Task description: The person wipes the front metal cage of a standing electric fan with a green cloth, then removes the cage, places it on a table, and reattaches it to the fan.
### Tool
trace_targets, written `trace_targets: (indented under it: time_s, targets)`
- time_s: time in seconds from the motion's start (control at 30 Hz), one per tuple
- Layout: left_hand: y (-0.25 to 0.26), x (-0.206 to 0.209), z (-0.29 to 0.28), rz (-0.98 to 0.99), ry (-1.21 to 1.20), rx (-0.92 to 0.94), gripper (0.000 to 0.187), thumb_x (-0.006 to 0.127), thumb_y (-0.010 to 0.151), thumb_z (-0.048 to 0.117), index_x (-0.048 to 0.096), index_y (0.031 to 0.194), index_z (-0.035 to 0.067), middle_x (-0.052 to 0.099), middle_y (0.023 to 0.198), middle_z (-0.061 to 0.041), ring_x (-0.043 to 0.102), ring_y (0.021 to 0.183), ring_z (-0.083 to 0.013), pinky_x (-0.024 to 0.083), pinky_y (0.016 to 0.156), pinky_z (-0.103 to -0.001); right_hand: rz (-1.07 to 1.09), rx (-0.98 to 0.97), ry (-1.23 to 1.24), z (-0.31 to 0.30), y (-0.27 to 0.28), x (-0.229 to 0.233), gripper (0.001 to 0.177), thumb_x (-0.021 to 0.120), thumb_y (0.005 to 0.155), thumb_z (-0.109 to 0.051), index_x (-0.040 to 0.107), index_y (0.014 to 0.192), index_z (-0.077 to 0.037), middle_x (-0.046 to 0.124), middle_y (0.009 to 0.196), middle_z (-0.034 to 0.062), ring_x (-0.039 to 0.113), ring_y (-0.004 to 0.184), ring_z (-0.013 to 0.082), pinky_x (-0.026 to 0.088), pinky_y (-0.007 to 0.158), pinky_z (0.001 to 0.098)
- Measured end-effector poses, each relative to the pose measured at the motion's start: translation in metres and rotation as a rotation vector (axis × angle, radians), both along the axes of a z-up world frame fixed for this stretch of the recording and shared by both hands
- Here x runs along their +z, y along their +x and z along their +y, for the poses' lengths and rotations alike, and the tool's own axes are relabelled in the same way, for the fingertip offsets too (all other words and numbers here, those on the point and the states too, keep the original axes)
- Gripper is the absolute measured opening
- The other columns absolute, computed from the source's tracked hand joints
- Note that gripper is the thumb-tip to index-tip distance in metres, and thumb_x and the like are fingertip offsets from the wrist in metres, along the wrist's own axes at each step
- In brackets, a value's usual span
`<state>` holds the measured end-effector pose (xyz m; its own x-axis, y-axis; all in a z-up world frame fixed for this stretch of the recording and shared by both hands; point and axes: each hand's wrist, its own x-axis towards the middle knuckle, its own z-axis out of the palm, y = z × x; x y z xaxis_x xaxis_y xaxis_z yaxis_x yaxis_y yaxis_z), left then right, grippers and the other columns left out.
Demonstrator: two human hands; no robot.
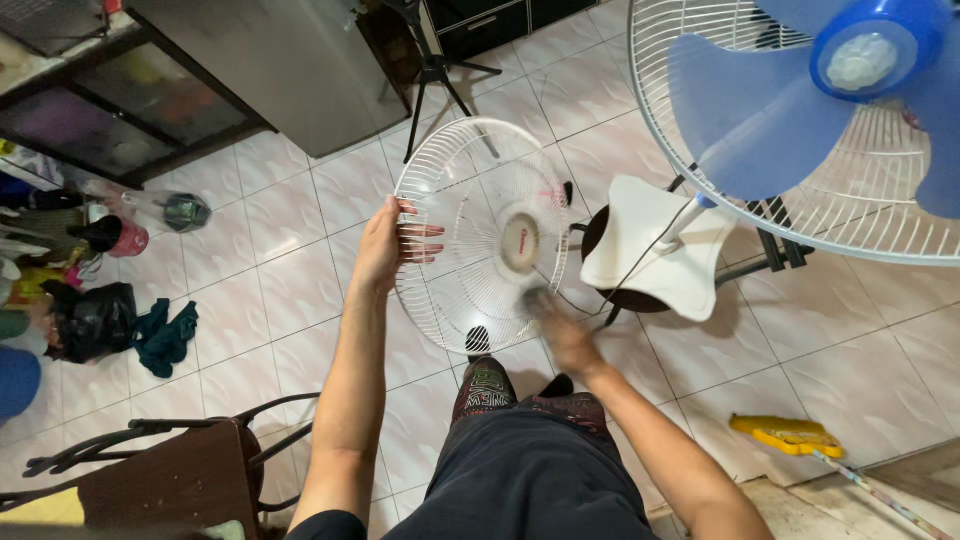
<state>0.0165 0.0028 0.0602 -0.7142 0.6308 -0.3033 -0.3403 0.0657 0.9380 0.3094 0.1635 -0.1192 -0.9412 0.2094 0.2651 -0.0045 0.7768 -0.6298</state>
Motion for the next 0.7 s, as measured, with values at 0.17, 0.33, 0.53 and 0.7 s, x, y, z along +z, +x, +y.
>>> trace_targets:
  time_s: [0.17, 0.33, 0.53, 0.7]
  targets:
    - [-0.002, 0.007, -0.006, 0.003, -0.029, -0.018, 0.040, 0.033, 0.108, 0.048, 0.051, 0.111, 0.012, 0.076, 0.092, -0.024, 0.076, 0.067, -0.0327, 0.061, 0.053, -0.038, 0.127, -0.897, -0.629, 0.048, -0.008, -0.045, 0.048, 0.044, 0.112, -0.026, 0.042, 0.155, -0.003, 0.054, 0.153, 0.0218, 0.052, 0.140, 0.0300, 0.043, 0.115, 0.0410]
    - [0.012, -0.030, 0.007, -0.034, 0.026, -0.065, 0.042, 0.035, 0.108, 0.049, 0.051, 0.109, 0.011, 0.076, 0.092, -0.025, 0.076, 0.066, -0.0327, 0.061, 0.053, -0.039, 0.245, -0.679, -0.764, -0.006, -0.102, 0.005, 0.051, 0.038, 0.110, -0.024, 0.040, 0.159, -0.010, 0.044, 0.160, 0.0195, 0.046, 0.144, 0.0322, 0.042, 0.118, 0.0451]
    - [0.007, -0.081, 0.003, 0.064, 0.334, -0.146, 0.037, 0.047, 0.123, 0.031, 0.056, 0.127, -0.005, 0.063, 0.113, -0.018, 0.068, 0.097, -0.0228, 0.059, 0.081, -0.037, 0.527, -0.037, 0.271, -0.044, -0.119, 0.137, 0.047, 0.059, 0.097, -0.023, 0.052, 0.143, -0.014, 0.055, 0.146, 0.0194, 0.051, 0.137, 0.0367, 0.038, 0.115, 0.0567]
    - [0.010, -0.045, -0.005, 0.001, 0.084, -0.247, 0.035, 0.042, 0.105, 0.032, 0.058, 0.125, 0.008, 0.074, 0.100, -0.020, 0.076, 0.068, -0.0307, 0.063, 0.052, -0.039, 0.607, 0.205, 0.282, 0.024, -0.152, 0.175, 0.035, 0.065, 0.101, -0.005, 0.059, 0.135, -0.007, 0.068, 0.127, 0.0136, 0.063, 0.128, 0.0288, 0.048, 0.120, 0.0495]
